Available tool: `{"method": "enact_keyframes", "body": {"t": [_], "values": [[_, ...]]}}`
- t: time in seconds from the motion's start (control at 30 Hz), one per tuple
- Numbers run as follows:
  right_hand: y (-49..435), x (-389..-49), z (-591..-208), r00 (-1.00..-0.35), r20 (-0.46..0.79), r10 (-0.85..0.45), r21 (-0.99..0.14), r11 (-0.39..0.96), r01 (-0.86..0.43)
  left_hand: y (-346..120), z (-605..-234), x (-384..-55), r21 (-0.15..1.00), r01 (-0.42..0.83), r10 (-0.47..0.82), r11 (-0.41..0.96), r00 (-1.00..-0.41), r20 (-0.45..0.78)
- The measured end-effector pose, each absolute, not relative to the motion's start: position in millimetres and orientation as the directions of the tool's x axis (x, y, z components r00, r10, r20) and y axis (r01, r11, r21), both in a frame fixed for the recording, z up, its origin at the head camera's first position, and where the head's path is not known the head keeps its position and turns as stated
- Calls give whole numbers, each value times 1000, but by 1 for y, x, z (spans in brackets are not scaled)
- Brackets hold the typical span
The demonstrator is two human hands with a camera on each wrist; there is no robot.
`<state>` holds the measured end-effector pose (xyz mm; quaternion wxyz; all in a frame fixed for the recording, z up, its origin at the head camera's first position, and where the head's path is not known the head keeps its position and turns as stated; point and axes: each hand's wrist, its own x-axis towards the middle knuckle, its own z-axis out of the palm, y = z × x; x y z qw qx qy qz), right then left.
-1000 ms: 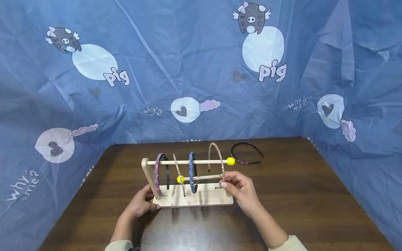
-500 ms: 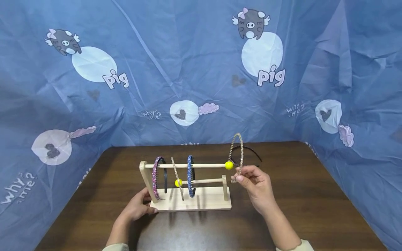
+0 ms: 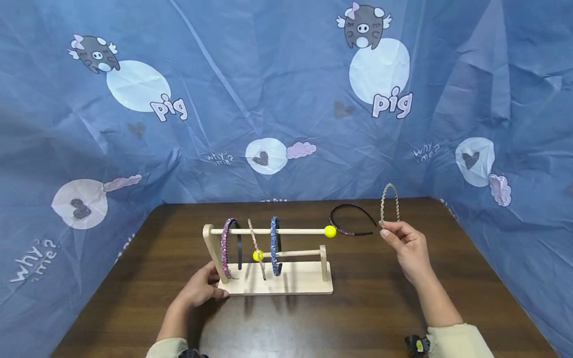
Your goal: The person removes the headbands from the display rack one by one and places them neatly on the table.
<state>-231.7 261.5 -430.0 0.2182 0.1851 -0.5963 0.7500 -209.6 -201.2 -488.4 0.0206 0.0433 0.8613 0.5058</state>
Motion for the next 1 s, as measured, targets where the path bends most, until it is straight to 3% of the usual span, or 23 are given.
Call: {"method": "enact_keyframes", "body": {"t": [0.17,0.4,0.67,1.0], "values": [[286,-242,-449,-875,468,119,-882,114,-457,-201,-491,-212,867,66,113,494,-994,11],[312,-266,-469,-910,405,93,-808,502,-308,-202,-490,-210,858,39,94,512,-996,-11],[329,-284,-478,-948,291,129,-780,605,-157,-202,-494,-210,853,25,81,521,-997,-20],[333,-304,-494,-949,288,127,-744,654,-138,-202,-494,-210,870,28,79,492,-997,-13]]}}
